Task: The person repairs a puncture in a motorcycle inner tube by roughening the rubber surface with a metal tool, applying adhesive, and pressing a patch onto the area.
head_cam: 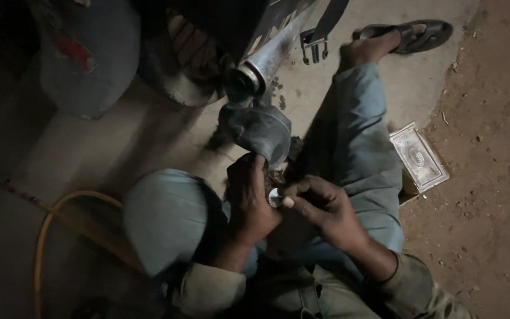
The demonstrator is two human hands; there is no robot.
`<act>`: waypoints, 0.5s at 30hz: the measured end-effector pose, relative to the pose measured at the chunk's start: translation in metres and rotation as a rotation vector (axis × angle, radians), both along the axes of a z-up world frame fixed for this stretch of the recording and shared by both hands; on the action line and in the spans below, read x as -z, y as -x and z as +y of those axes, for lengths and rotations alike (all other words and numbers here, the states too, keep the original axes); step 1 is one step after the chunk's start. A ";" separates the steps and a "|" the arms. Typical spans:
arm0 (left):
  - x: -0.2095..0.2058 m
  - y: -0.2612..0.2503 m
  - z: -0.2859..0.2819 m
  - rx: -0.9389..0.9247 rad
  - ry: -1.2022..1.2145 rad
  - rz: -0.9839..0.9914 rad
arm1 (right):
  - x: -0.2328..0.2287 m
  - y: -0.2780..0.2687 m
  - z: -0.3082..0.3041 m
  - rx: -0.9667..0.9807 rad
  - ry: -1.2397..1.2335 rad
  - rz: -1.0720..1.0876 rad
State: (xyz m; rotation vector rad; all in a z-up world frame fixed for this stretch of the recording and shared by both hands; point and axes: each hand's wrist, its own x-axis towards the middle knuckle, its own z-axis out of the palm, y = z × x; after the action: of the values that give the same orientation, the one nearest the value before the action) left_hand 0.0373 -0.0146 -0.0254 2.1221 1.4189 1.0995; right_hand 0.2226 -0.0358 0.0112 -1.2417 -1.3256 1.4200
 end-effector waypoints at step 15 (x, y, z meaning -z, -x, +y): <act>-0.010 0.004 0.003 -0.011 0.047 0.053 | 0.009 0.013 -0.009 0.046 -0.548 -0.572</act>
State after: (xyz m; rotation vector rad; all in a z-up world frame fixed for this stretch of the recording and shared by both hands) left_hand 0.0329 -0.0120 -0.0155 2.1274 1.4674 1.0107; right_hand 0.2093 -0.0449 0.0018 -1.3182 -1.8889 0.5965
